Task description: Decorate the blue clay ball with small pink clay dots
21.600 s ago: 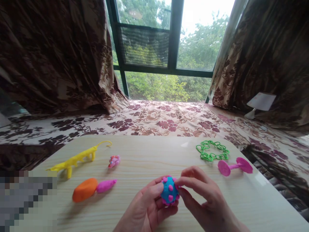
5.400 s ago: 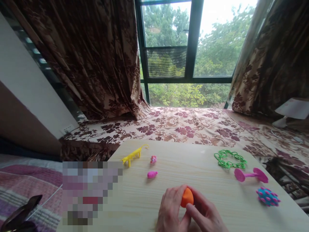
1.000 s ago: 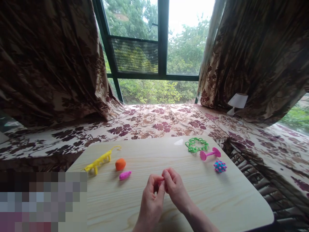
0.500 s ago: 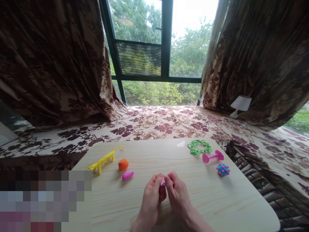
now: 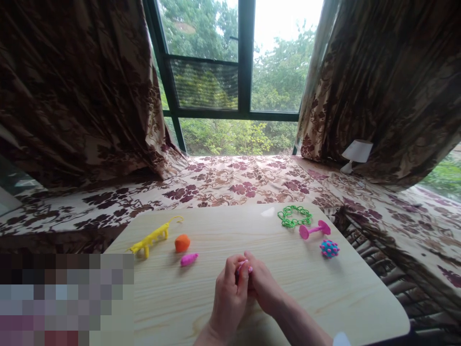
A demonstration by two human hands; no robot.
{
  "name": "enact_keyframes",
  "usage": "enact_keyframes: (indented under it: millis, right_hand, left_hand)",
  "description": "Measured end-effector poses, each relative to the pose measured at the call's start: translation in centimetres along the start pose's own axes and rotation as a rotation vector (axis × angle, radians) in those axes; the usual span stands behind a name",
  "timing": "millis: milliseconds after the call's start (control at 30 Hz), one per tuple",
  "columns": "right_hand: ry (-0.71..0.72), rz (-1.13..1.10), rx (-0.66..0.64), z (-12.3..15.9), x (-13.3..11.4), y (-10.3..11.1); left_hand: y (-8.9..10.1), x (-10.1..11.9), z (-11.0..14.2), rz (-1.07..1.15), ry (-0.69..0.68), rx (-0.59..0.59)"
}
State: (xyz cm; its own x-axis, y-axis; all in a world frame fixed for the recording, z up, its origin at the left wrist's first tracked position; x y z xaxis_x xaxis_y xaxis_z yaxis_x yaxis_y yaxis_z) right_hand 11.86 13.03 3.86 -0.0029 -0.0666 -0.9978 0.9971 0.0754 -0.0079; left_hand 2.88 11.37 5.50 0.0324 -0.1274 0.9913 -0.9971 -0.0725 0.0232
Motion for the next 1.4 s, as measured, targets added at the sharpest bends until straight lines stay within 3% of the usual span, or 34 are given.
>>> enact_keyframes:
  millis: [167,267,367,567,667,833,1033,1100,1267,1400]
  right_hand:
    - [0.14,0.117,0.088,0.5,-1.7,1.9]
    - [0.266,0.317,0.143,1.1,-2.1,2.4]
    - [0.445,0.558,0.241,1.8,-2.2,2.0]
    - [0.666,0.786,0.071,3.3,-3.1,0.8]
    - [0.69,0.687,0.046,4.2,-3.0,0.8]
    - [0.664,0.489,0.149,4.8,-1.9,1.4]
    - [0.648,0.545,0.142,5.1,-2.6,1.2]
    - [0.661,0.618,0.106,4.9,-3.1,1.2]
    - [0.645,0.761,0.054,3.7,-2.8,2.0]
    - [0.611,0.725,0.071,2.7,-1.7,2.5]
  left_hand:
    - [0.4,-0.4,-1.0,0.194,0.166,-0.066]
    - [0.2,-0.4,-0.9,0.239,0.236,-0.088]
    - [-0.2,-0.2,-0.5,0.431,0.404,-0.103]
    - [1.0,0.1,-1.9,0.814,0.61,-0.057]
    - [1.8,0.2,-3.1,0.882,0.624,-0.05]
    - [1.8,0.4,-3.0,0.936,0.579,-0.066]
    - [0.4,-0.7,-2.2,0.953,0.667,-0.117]
    - [0.0,-0.7,-2.1,0.963,0.715,-0.193]
    - [0.0,0.8,-1.6,1.065,0.749,-0.508]
    - [0.5,1.4,-1.2,1.035,0.821,-0.527]
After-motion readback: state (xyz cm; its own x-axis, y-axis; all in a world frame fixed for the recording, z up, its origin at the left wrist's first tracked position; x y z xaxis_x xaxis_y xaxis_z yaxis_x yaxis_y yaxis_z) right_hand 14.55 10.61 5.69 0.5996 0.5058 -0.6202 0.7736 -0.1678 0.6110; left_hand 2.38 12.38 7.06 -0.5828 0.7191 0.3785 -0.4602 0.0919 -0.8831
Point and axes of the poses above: each hand's wrist, its own z-axis away from the middle knuckle, its own y-axis out of the back of the hand, x = y × z, the point moved 1 cm from there along -z, towards the middle knuckle, and after that the axes turned 2 degrees about -z, right-handed, at the moved point
